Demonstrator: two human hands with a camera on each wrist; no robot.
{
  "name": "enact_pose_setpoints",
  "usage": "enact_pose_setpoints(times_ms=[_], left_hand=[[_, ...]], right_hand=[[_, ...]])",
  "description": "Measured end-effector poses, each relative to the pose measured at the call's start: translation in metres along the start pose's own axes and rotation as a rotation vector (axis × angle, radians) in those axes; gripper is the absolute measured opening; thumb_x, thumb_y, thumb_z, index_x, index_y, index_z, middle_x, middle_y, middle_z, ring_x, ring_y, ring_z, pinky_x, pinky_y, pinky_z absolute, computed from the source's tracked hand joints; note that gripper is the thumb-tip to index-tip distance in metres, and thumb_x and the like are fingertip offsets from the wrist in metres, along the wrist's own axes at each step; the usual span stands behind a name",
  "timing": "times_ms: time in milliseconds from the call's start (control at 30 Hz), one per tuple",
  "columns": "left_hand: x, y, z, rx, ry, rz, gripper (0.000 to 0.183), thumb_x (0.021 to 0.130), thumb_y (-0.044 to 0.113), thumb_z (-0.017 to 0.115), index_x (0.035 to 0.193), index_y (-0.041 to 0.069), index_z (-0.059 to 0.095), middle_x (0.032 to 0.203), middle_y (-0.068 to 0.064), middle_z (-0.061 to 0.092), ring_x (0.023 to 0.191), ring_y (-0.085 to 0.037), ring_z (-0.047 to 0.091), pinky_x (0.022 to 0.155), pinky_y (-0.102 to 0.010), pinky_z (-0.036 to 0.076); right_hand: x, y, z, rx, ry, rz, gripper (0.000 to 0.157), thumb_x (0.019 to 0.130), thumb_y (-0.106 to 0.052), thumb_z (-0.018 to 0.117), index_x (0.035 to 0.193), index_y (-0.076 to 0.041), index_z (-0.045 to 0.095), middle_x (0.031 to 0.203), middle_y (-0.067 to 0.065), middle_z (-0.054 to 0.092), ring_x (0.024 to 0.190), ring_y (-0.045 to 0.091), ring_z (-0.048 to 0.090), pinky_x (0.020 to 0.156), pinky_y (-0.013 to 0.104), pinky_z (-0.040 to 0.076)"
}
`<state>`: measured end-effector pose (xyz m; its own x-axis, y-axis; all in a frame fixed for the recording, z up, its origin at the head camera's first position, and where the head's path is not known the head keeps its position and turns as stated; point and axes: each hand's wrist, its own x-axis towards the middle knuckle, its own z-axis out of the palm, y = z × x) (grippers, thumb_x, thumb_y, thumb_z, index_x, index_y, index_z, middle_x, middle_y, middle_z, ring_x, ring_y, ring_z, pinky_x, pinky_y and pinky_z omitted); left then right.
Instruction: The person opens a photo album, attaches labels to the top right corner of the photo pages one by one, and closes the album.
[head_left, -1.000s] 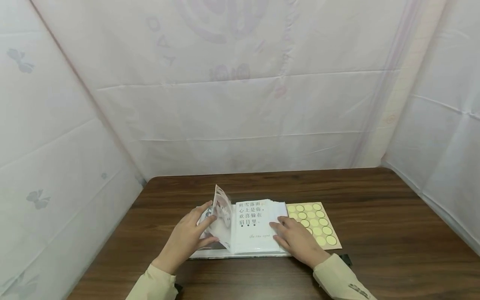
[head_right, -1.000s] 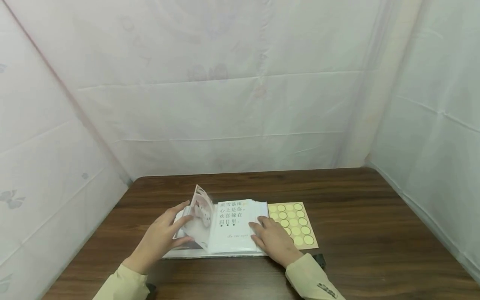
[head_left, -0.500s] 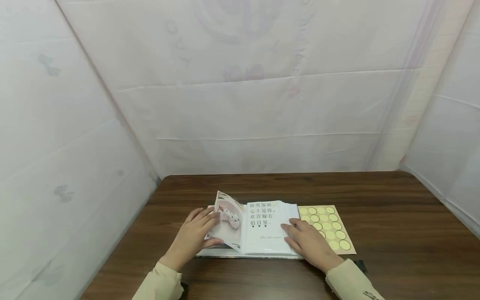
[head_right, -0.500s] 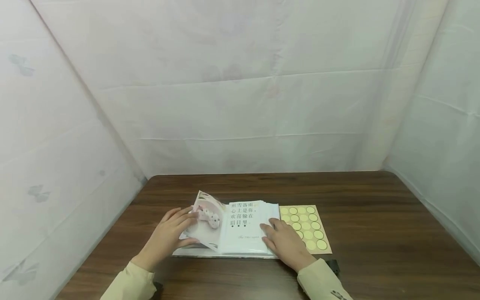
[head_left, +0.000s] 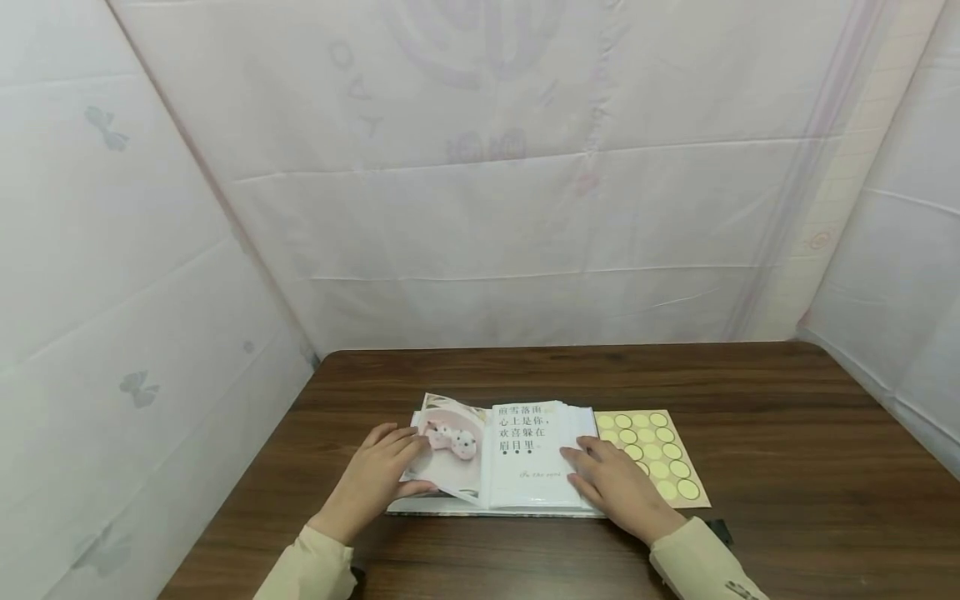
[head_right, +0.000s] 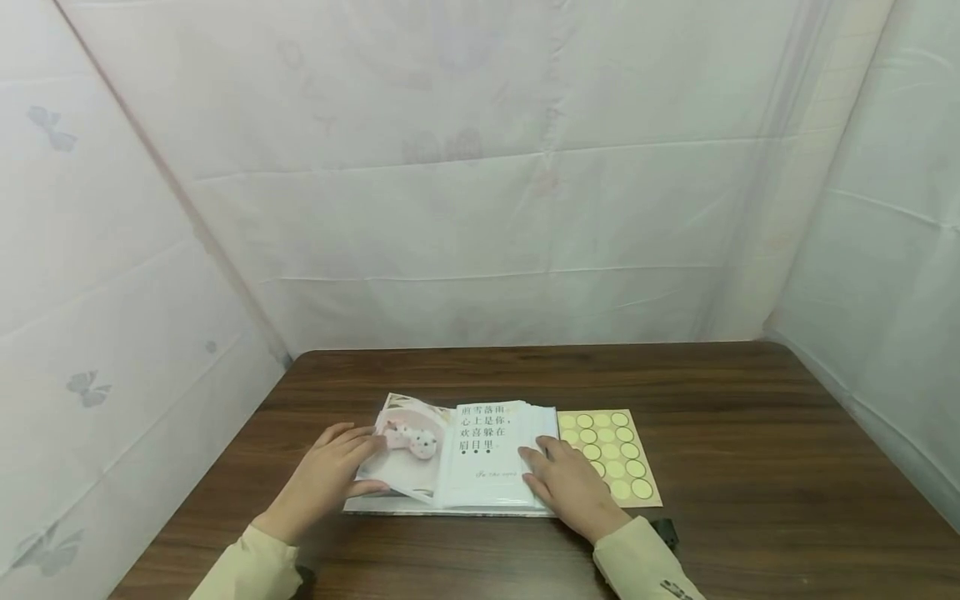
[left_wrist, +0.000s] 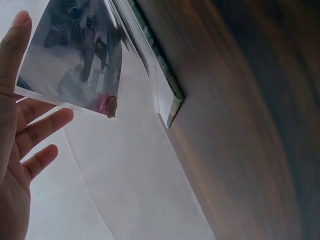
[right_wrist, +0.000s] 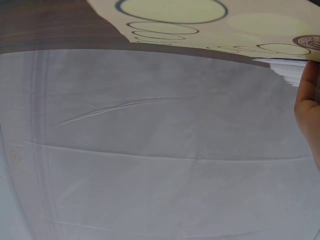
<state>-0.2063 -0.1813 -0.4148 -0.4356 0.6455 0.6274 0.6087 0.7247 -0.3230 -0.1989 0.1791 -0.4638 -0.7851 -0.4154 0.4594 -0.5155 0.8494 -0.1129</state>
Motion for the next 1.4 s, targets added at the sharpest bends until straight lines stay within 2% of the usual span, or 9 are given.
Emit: enact_pose_setpoints(times_ms=[133,267,467,700,900,1100,1400], left_hand=[[-0.002,-0.002,0.002,-0.002,0.019,0.017,0.057,0.071,0.062,0.058,0.098,0.012,0.066,0.094,0.000,0.073,0.092,-0.018,0.069,0.096,-0.039,0.046],[-0.002,-0.003,0.001,0.000,0.018,0.043,0.053,0.068,0.059,0.064,0.093,0.013,0.066,0.085,-0.001,0.074,0.082,-0.015,0.069,0.092,-0.038,0.049],[-0.005,-0.006,0.003,0.019,-0.033,0.119,0.047,0.067,0.055,0.070,0.088,0.013,0.063,0.068,0.004,0.070,0.065,-0.011,0.065,0.084,-0.034,0.052],[-0.009,-0.006,0.008,0.020,-0.083,0.172,0.046,0.066,0.051,0.075,0.087,0.014,0.059,0.057,0.007,0.064,0.057,-0.009,0.060,0.084,-0.036,0.052],[-0.009,-0.001,0.007,0.031,-0.222,0.151,0.050,0.067,0.054,0.074,0.095,0.014,0.062,0.067,0.005,0.068,0.065,-0.011,0.063,0.087,-0.035,0.051],[-0.010,0.003,0.008,0.022,-0.286,0.123,0.050,0.066,0.053,0.075,0.094,0.013,0.062,0.075,0.002,0.067,0.072,-0.014,0.064,0.084,-0.036,0.053],[-0.009,0.009,0.004,0.002,-0.414,0.027,0.046,0.070,0.049,0.076,0.094,0.011,0.064,0.081,0.000,0.065,0.074,-0.015,0.065,0.082,-0.039,0.055]], right_hand=[[0.000,0.000,0.000,0.000,-0.004,0.002,0.036,0.092,-0.030,0.061,0.127,-0.018,0.063,0.125,0.012,0.061,0.113,0.028,0.061,0.094,0.044,0.051],[0.001,0.000,-0.001,-0.007,-0.011,0.004,0.037,0.093,-0.031,0.061,0.127,-0.018,0.063,0.126,0.011,0.061,0.113,0.027,0.061,0.095,0.044,0.051],[0.002,0.000,-0.001,-0.013,-0.017,0.006,0.037,0.093,-0.032,0.060,0.127,-0.019,0.063,0.126,0.011,0.061,0.114,0.026,0.061,0.095,0.043,0.051],[0.002,0.001,0.000,-0.023,-0.011,0.000,0.036,0.093,-0.032,0.061,0.127,-0.020,0.063,0.126,0.011,0.061,0.113,0.026,0.061,0.094,0.043,0.052],[0.002,0.001,0.001,-0.014,-0.016,0.007,0.037,0.093,-0.032,0.060,0.127,-0.019,0.063,0.126,0.011,0.061,0.113,0.027,0.061,0.095,0.044,0.051],[0.001,0.001,0.001,-0.013,-0.022,0.015,0.037,0.093,-0.032,0.060,0.127,-0.019,0.063,0.126,0.012,0.061,0.113,0.028,0.061,0.095,0.044,0.051],[0.001,0.001,0.003,-0.010,-0.027,0.014,0.038,0.093,-0.032,0.060,0.128,-0.019,0.062,0.127,0.012,0.060,0.114,0.029,0.061,0.095,0.044,0.051]])
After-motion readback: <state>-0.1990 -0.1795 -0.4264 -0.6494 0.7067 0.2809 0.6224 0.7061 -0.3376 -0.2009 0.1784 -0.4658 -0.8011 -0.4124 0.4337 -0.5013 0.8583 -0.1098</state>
